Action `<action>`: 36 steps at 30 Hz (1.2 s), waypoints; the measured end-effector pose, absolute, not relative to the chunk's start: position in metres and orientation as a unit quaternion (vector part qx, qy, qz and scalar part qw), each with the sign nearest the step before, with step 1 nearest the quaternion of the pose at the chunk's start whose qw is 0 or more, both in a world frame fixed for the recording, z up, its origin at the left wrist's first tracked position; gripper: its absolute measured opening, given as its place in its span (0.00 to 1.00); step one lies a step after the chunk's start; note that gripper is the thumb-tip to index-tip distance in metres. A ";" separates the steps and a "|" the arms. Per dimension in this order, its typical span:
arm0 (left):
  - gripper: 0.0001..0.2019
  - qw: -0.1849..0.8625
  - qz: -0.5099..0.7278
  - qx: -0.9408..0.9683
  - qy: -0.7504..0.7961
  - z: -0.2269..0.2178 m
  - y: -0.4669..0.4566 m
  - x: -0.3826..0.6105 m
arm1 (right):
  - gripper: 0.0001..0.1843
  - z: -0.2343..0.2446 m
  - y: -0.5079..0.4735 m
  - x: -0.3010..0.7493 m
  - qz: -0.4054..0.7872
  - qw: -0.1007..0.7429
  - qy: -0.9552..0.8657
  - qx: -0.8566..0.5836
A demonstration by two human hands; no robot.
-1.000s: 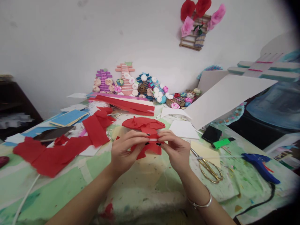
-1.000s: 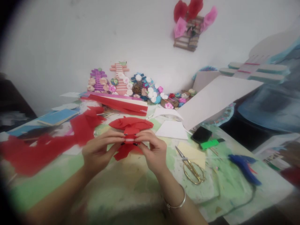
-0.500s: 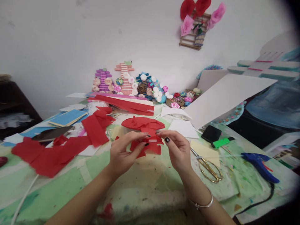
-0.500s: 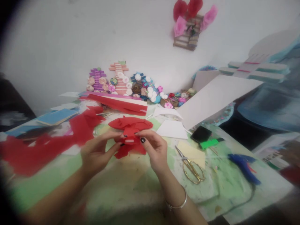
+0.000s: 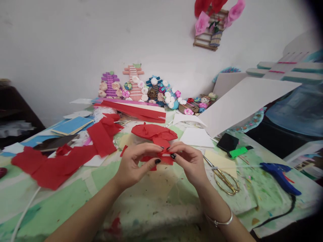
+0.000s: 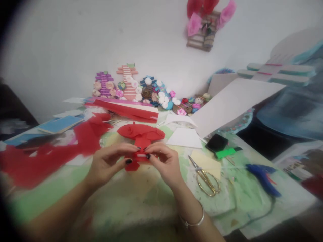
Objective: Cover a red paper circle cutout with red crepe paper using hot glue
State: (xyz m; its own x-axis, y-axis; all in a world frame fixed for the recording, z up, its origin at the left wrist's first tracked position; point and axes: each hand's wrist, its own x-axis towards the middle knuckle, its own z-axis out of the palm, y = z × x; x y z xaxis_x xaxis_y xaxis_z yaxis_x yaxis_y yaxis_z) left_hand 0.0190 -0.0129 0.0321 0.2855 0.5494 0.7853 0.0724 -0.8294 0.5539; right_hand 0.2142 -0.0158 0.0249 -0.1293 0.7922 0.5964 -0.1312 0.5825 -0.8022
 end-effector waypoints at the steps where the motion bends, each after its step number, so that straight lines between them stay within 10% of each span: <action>1: 0.10 0.207 0.563 0.772 0.211 0.032 -0.013 0.019 | 0.06 0.025 -0.016 0.214 0.372 0.607 -0.653 -0.257; 36: 0.07 0.359 0.528 0.716 0.282 0.034 -0.015 0.017 | 0.07 0.007 -0.015 0.219 0.412 0.581 -0.666 -0.220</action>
